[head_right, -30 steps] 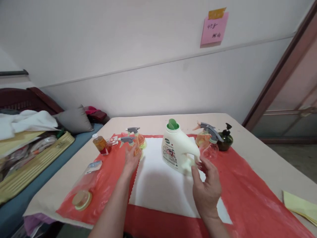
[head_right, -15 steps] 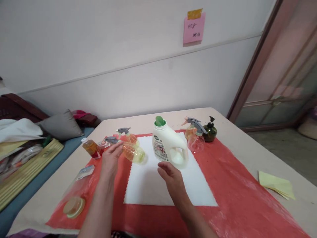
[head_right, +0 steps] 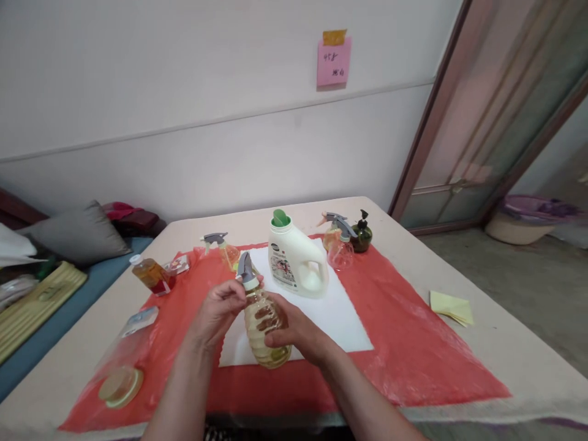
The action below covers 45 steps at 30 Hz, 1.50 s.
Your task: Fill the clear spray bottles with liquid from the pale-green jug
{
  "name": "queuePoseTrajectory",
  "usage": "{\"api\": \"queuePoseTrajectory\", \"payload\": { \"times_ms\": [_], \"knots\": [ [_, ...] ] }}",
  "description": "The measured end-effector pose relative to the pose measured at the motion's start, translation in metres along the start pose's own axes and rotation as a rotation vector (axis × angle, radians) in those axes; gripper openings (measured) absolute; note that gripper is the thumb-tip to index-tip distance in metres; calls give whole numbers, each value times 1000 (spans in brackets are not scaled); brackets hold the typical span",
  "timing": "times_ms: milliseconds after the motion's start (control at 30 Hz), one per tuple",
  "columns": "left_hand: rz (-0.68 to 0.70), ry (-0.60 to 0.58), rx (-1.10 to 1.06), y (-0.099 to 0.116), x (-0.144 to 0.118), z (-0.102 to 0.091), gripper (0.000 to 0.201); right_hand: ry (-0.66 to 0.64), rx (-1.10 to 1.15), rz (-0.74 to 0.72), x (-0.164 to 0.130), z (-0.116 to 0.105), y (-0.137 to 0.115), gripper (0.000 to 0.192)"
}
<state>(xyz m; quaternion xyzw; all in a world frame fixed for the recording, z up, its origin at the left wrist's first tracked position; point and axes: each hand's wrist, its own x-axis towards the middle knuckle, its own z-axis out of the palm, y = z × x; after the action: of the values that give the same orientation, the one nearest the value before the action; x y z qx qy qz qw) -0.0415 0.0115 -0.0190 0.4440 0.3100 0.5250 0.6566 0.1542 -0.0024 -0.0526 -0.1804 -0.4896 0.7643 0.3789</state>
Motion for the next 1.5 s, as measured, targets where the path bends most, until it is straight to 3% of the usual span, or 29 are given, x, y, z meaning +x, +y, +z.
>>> {"api": "queuePoseTrajectory", "payload": {
  "times_ms": [133,400,533,700,1000,1133,1200,1300,1500],
  "knots": [
    [-34,44,-161,0,-1,4,13,18,-26,-4,-1,1,-3,75],
    [-79,62,-75,-11,4,7,38,42,-67,61,-3,7,-8,72],
    [-108,55,-116,-10,2,8,36,26,-78,58,-3,9,-6,61],
    [-95,72,-131,-9,2,8,32,15,-75,27,-2,10,-3,63],
    [-82,169,-156,-15,7,9,29,328,-614,-3,-2,13,8,80],
    [-72,214,-187,-13,9,7,29,292,-375,-42,2,9,18,92],
    [-47,227,-216,-12,10,3,30,312,-156,-38,5,6,21,81],
    [14,237,-243,-11,11,-3,32,379,164,96,6,1,19,67],
    [86,274,-245,-10,13,-8,32,145,437,336,1,-2,13,71]
  ]
}}
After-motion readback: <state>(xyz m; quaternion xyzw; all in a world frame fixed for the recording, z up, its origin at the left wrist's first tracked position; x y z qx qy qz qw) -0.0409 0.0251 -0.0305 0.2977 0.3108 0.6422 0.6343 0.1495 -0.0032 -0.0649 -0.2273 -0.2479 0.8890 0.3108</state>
